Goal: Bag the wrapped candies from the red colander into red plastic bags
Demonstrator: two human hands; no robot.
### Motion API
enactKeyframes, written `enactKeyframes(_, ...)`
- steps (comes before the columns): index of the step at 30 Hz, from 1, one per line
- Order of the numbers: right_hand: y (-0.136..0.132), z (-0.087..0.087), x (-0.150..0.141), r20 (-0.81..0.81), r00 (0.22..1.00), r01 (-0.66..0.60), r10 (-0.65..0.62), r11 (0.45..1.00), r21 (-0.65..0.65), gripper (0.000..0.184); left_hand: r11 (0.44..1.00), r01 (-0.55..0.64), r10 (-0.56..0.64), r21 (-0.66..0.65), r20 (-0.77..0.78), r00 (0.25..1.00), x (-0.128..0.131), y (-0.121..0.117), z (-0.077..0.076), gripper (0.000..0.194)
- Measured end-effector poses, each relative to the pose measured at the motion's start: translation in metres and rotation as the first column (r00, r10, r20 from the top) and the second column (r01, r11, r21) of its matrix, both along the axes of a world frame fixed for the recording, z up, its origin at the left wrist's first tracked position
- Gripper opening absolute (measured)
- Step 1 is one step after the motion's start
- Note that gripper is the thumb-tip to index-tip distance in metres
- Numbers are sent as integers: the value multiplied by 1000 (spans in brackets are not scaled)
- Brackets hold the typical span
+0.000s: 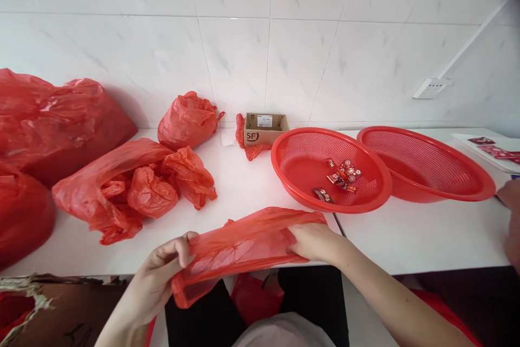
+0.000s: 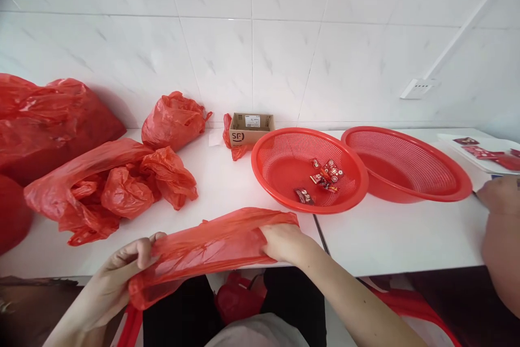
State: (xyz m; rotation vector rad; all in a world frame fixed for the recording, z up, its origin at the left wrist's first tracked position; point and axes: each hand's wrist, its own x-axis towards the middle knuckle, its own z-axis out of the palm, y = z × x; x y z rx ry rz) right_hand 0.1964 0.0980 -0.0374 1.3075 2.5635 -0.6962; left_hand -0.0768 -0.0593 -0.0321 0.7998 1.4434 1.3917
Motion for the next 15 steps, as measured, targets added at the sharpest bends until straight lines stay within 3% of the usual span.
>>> enactKeyframes(2,2,7,5,89,996,-20,24,999,-46,28,992,107,-125,-69,-389,913,-2,3,-9,16)
enactKeyframes(3,3,10,6,105,994,-32,37,998,-49,26,983,138,-183,-122,-546,818,1,5,-14,13)
enactKeyframes(5,4,13,8,59,997,-55,57,998,-33,34,971,144,-239,-191,-750,617,12,11,-21,25)
enactKeyframes(7,2,12,10,-4,996,-92,92,996,-12,57,984,85,-176,-155,-875,451,20,18,-28,36)
enactKeyframes(9,-2,10,12,-42,990,-133,132,991,-17,80,998,-17,-51,-60,-941,335,23,28,-35,38)
enactKeyframes(11,-8,11,14,-60,981,-185,182,982,-47,93,996,-93,42,15,-956,292,19,37,-40,41)
enactKeyframes(12,-10,13,15,-77,976,-211,206,975,-69,93,994,-102,65,35,-950,306,16,41,-42,42)
enactKeyframes(15,-9,34,23,-267,934,-273,238,956,-105,73,999,-43,40,22,-879,475,3,45,-43,45)
